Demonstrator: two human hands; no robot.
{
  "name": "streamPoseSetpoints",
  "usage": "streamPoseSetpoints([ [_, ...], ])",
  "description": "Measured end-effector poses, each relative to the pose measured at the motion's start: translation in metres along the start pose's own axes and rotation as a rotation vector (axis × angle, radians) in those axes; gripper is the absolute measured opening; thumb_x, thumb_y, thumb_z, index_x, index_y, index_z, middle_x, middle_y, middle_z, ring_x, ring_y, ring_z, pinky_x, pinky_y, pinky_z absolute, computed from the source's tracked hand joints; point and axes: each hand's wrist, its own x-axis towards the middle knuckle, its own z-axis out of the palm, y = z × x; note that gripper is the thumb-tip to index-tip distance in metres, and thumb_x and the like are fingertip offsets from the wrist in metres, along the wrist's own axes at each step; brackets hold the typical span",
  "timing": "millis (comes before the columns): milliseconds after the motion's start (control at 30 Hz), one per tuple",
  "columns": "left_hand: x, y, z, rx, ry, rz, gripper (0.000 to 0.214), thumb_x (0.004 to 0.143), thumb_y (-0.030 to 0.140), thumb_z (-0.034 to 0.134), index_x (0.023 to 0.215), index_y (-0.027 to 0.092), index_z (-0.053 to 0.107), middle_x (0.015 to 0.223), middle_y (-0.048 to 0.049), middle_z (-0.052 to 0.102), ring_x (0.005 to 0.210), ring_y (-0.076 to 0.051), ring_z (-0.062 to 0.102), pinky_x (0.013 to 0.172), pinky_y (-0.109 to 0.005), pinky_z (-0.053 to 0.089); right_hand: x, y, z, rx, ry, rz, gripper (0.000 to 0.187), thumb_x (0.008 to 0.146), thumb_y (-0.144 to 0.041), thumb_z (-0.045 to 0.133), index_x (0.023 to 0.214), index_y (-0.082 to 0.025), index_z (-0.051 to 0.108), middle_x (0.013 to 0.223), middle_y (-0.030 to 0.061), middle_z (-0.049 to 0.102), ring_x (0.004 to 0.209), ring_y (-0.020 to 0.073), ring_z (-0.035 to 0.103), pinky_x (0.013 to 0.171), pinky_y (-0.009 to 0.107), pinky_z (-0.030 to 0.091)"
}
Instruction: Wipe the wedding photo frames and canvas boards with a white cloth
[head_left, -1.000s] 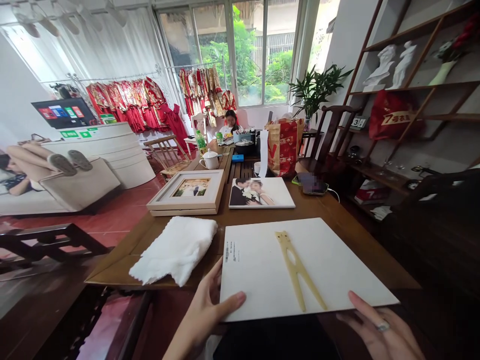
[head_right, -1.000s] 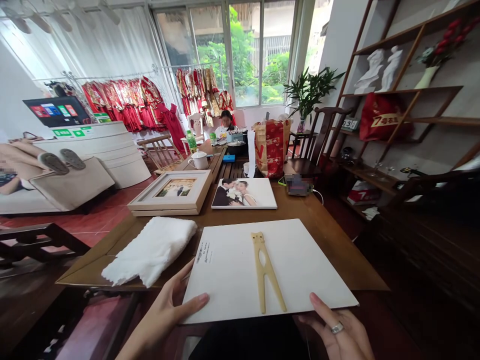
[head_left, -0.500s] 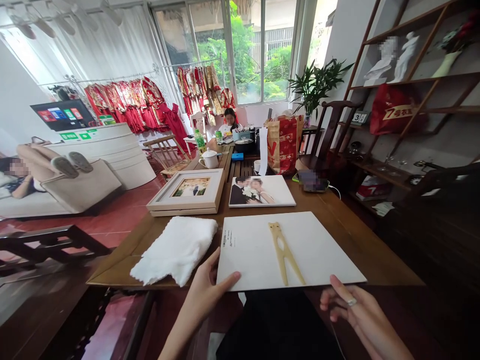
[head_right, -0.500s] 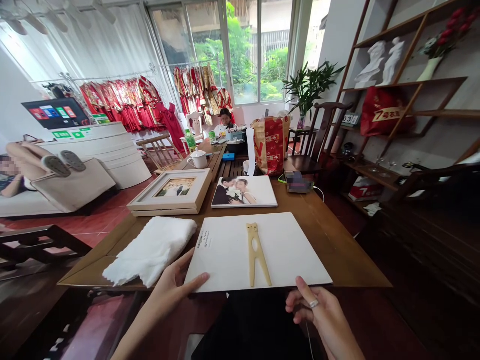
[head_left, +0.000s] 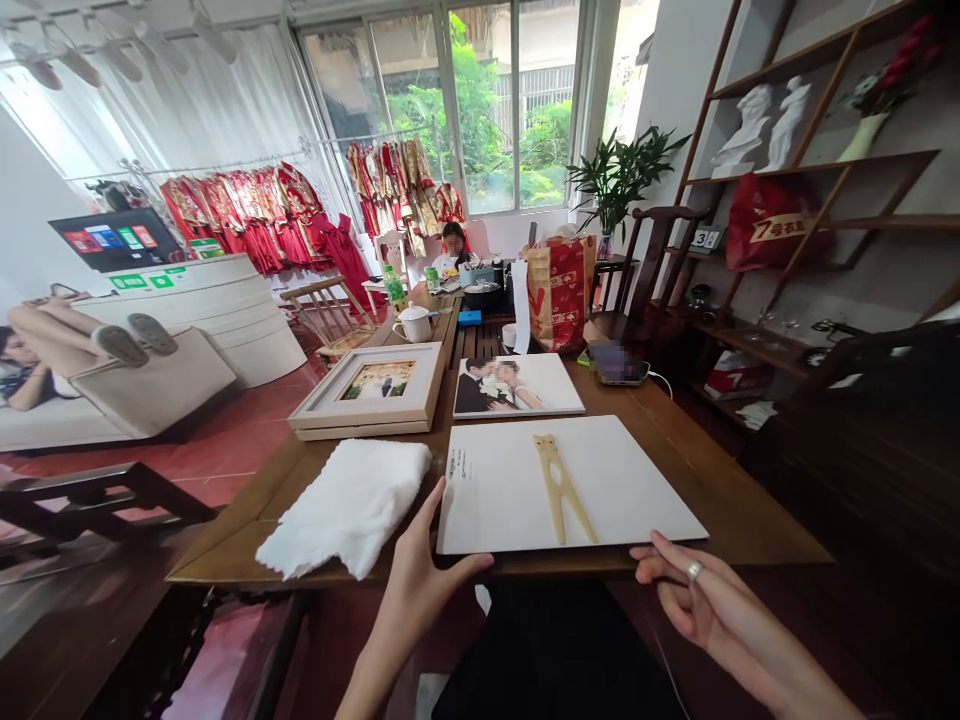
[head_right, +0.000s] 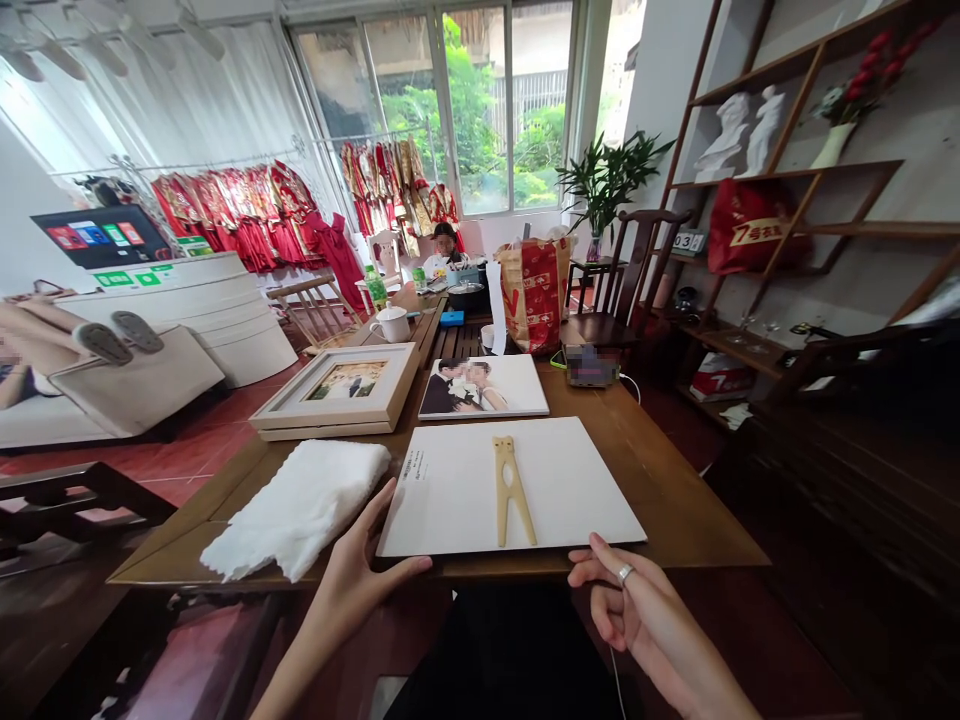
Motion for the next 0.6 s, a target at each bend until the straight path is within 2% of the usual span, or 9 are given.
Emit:
streamPoseSetpoints([
  [100,0.001,-0.002,-0.002,0.058,-0.005,0.023,0.075,0.063,0.037,0.077,0.130,0.023,0.045,0.134,-0.0096,0.045,0.124,-0.030,0.040,0.100,-0.043,0.037,0.001,-0.008,-0.005,0.037,-0.015,0.091,0.018,0.075,-0.032,0.067,0.076,-0.014,0.068,0.079,0.0042,0.070,0.034,-0.0017,0.036,0.032,0.011,0.033],
  [200,0.003,-0.001,-0.004,0.113,-0.028,0.072,0.059,0.063,0.039,0.076,0.117,0.024,0.058,0.134,-0.0091,0.044,0.123,-0.031,0.040,0.098,-0.042,0.039,0.001,-0.017,-0.010,0.068,-0.031,0.183,0.012,0.075,-0.025,0.066,0.074,-0.013,0.069,0.091,0.0073,0.071,0.034,-0.0029,0.034,0.028,0.009,0.028],
  [333,0.002,0.003,-0.006,0.185,-0.047,0.121,0.052,0.066,0.040,0.075,0.113,0.024,0.060,0.133,-0.0093,0.045,0.122,-0.032,0.041,0.097,-0.043,0.040,-0.003,-0.026,-0.016,-0.064,-0.060,0.139,0.016,0.075,-0.028,0.064,0.080,-0.014,0.069,0.093,0.0099,0.070,0.038,0.0005,0.042,0.028,0.011,0.025],
  [400,0.000,0.005,-0.006,0.247,-0.064,0.154,0.048,0.071,0.037,0.072,0.115,0.026,0.058,0.134,-0.0081,0.043,0.124,-0.031,0.040,0.099,-0.042,0.038,-0.006,-0.031,-0.020,-0.209,-0.080,0.043,0.024,0.076,-0.037,0.062,0.086,-0.016,0.067,0.086,0.0095,0.070,0.041,0.0043,0.047,0.029,0.014,0.026],
  [467,-0.003,0.005,-0.004,0.321,-0.081,0.195,0.042,0.078,0.032,0.065,0.118,0.027,0.054,0.139,-0.0069,0.037,0.126,-0.028,0.036,0.101,-0.042,0.036,-0.005,-0.036,-0.025,-0.333,-0.075,-0.128,0.031,0.076,-0.044,0.060,0.089,-0.016,0.065,0.076,0.0072,0.068,0.044,0.0076,0.049,0.030,0.016,0.026],
  [533,-0.007,0.002,0.000,0.398,-0.081,0.243,0.037,0.084,0.028,0.058,0.120,0.028,0.050,0.142,-0.0069,0.031,0.128,-0.027,0.033,0.102,-0.043,0.034,0.002,-0.041,-0.030,-0.442,0.010,-0.348,0.034,0.075,-0.047,0.060,0.092,-0.017,0.064,0.073,0.0054,0.066,0.051,0.0107,0.053,0.036,0.019,0.035],
  [600,-0.009,-0.002,0.003,0.473,-0.062,0.296,0.033,0.086,0.027,0.053,0.119,0.028,0.048,0.143,-0.0078,0.027,0.128,-0.028,0.032,0.101,-0.045,0.035,0.016,-0.045,-0.036,-0.561,0.174,-0.560,0.035,0.073,-0.047,0.061,0.094,-0.019,0.063,0.082,0.0056,0.067,0.064,0.0142,0.058,0.057,0.025,0.049],
])
